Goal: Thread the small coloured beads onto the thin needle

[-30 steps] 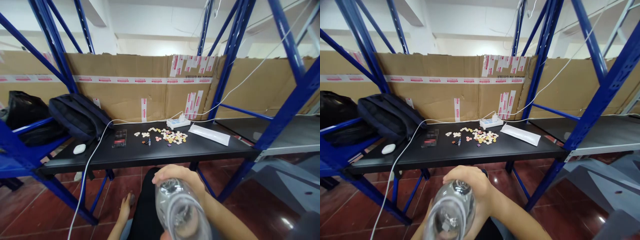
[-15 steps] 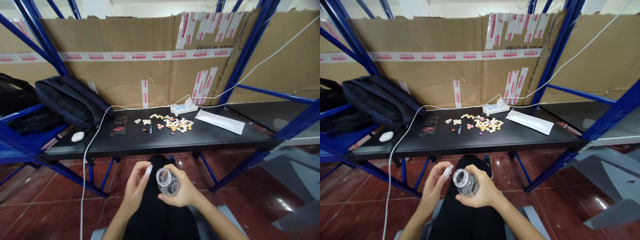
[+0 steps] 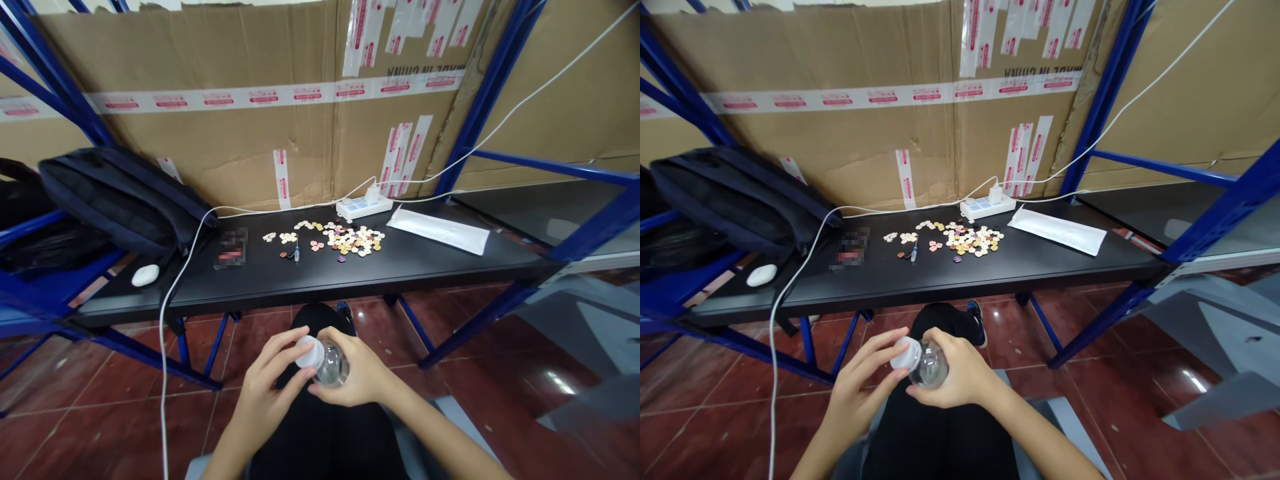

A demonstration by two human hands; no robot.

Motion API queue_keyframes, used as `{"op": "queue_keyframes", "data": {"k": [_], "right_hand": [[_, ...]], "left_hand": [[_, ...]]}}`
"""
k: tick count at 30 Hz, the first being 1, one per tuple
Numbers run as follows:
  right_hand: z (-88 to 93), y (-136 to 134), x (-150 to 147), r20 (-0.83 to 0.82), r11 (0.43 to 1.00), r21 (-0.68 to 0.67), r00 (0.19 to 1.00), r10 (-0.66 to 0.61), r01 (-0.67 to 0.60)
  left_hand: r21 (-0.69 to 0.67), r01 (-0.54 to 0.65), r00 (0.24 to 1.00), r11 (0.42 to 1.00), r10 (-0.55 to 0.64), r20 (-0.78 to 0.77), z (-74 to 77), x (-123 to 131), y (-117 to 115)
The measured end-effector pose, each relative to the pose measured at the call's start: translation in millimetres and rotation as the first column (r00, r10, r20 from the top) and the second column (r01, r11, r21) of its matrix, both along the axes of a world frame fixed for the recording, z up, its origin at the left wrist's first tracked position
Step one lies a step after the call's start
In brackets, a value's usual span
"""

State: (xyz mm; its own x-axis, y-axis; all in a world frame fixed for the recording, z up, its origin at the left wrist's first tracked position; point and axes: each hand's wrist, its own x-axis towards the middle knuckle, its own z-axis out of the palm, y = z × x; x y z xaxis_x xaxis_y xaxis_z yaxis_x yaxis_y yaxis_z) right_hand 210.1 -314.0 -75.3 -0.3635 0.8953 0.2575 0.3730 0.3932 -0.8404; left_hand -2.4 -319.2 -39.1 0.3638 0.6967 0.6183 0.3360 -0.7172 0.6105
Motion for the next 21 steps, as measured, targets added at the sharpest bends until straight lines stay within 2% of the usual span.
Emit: {"op": "queue_keyframes", "data": {"k": [4, 9, 14, 17, 19, 21], "right_hand": [[-2.4, 1.1, 1.4, -0.01, 1.0, 0.001, 1.0, 0.003, -0.003], [-3.7, -0.4, 1.0, 0.009, 1.0, 0.02, 1.0, 0.013, -0.013], [-8.1, -10.4, -15.8, 0.083, 0.992, 0.098, 0.994, 0.075, -0.083], [-12.9, -18.3, -26.9, 0.068, 0.994, 0.017, 0.992, 0.111, -0.112], [-15.4, -21.5, -30.8, 0.009, 0.984, -0.065, 0.986, 0.169, -0.168], [-17.1, -22.0, -32.1, -0.082, 0.945, -0.117, 0.951, 0.298, -0.306]], "left_hand": [[-0.052, 0.02, 1.0, 0.998, -0.021, -0.016, 5.1, -4.8, -1.9], [-0.188, 0.087, 0.995, 0.978, -0.094, -0.026, 11.0, -9.7, -9.9], [-0.182, 0.116, 0.988, 0.976, -0.133, -0.083, 3.7, 2.6, -16.9], [-0.09, 0.076, 0.99, 0.993, -0.086, -0.115, -3.8, 8.3, -20.6], [-0.133, 0.086, 0.99, 0.987, -0.1, -0.103, -3.5, 7.9, -23.8], [-0.196, 0.149, 0.982, 0.969, -0.168, -0.085, 2.8, 5.9, -27.3]]}}
